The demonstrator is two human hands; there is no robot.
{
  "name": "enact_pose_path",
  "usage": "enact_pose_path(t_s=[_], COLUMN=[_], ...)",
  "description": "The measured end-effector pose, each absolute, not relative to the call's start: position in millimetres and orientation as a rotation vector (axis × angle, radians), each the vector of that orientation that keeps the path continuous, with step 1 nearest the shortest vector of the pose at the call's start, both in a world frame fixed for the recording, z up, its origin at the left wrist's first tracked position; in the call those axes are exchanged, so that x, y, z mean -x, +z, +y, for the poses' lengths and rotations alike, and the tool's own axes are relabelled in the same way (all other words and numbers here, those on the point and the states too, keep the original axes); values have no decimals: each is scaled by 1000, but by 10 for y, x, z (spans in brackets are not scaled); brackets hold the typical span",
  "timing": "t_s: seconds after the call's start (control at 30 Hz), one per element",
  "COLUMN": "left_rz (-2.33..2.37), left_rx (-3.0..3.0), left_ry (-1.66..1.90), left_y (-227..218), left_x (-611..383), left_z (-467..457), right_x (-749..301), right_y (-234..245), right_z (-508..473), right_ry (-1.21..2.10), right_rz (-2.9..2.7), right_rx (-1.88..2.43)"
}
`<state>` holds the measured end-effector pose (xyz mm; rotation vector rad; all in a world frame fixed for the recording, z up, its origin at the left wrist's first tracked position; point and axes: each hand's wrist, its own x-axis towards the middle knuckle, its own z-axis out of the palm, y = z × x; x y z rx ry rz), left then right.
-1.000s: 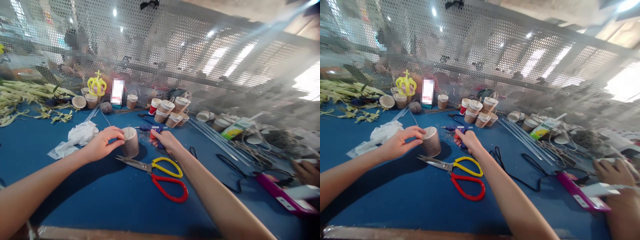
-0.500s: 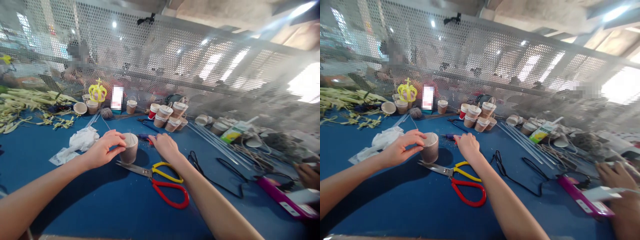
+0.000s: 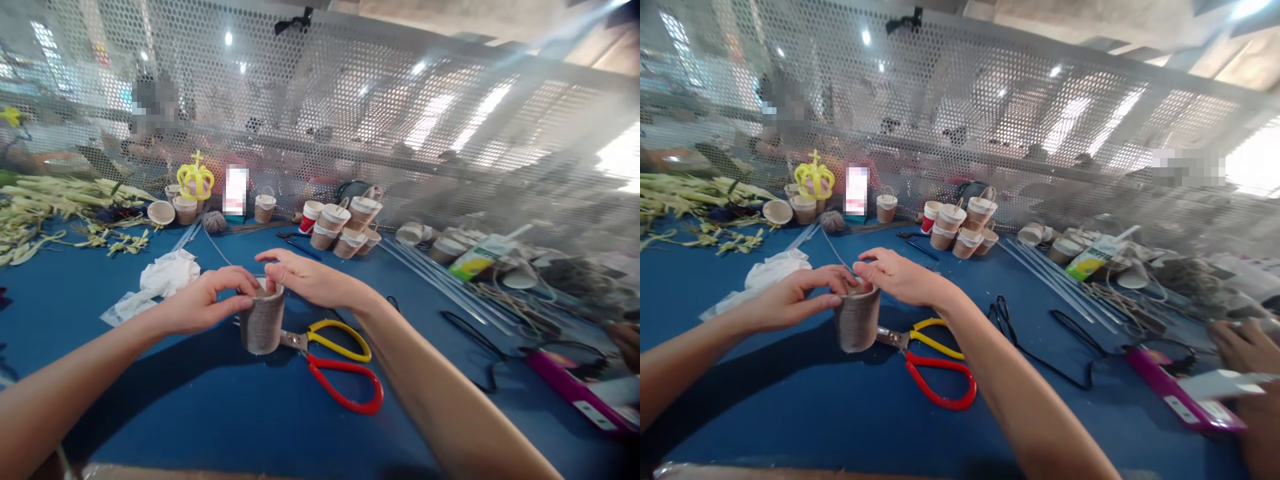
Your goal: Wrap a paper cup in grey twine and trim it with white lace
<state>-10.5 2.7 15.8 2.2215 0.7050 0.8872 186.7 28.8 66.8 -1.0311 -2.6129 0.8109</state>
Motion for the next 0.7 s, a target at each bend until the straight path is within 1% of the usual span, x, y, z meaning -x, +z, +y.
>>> enact_pose_path(t_s=[0.13,0.33,0.5,0.7], left_rz=[706,681,694,727], left_rx=[-2061,-2001,-1944,-1889], left_ry=[851,760,727,701], left_y=[162,172,154,150], left_x=[109,76,81,82], left_z=[24,13,30,47], right_x=[-1937,-1959,-1997,-2099], right_y=[662,592,612,625], right_z=[271,272,230,90], right_ry=[969,1128,1082,909], right_rz=[-2606,-2575,-2521,-2427], right_rx=[966,904,906,960])
